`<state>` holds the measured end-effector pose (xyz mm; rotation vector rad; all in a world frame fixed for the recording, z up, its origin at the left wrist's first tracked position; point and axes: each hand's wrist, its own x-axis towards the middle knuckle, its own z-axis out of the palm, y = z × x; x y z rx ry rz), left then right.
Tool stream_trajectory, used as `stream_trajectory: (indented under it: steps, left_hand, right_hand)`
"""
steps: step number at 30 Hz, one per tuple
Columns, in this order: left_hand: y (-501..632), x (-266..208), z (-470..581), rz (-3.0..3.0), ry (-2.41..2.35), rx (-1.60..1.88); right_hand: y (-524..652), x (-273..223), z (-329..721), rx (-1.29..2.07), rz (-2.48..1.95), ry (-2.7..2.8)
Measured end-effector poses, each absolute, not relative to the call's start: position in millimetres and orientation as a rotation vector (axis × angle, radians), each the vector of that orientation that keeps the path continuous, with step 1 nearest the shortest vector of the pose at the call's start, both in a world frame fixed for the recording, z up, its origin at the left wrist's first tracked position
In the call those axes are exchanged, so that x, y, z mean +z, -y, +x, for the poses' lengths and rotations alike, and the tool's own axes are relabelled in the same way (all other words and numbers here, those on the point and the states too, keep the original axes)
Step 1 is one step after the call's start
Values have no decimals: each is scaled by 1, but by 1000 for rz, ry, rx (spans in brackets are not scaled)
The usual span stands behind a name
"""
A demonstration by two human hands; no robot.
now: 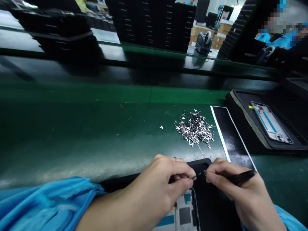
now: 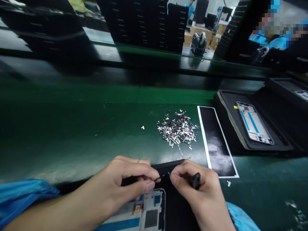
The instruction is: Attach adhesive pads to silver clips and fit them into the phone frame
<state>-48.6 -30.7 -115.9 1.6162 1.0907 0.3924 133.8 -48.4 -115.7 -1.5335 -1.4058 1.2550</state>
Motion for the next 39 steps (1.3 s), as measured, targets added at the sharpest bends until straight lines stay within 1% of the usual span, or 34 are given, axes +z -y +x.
stream_trajectory:
  steps: [5,8,11,16,20,26,28,32,36,39]
  left_hand:
    - [30,-116,-56,1570,-1112,412]
    - [27,-115,-55,1567,-1083,489]
    - [26,-115,-51,1581,-1007,516]
    - [25,-114,-46,1554,-1022,515]
    - [26,-112,-46,1452,-1042,470]
    - [27,-113,-46,1549,-1082,535]
    - [27,-115,-45,1567,-1068,549]
    - [26,-116,-47,1635,-1023,547]
    - [26,-115,-56,1701,-1100,499]
    - [27,-115,-62,1826,-1084,471]
  right_hand:
    - [49,-113,130,1274,-1613,1269]
    - [50,-113,126,1303,-1622,1229]
    - [52,-114,121,1341,-1605,1223]
    - [52,-114,118,1356,-1572,1279]
    - [51,-115,117,1263,-1528,1379]
    - [54,-115,116,976,-1499,1467]
    - [55,-112,115,937,-1484,1525]
    - [55,-107,117,1003,-1462,1607]
    - [54,-110,119,1026,-1568,1581]
    - [53,-113,118,1075,-1558,1573]
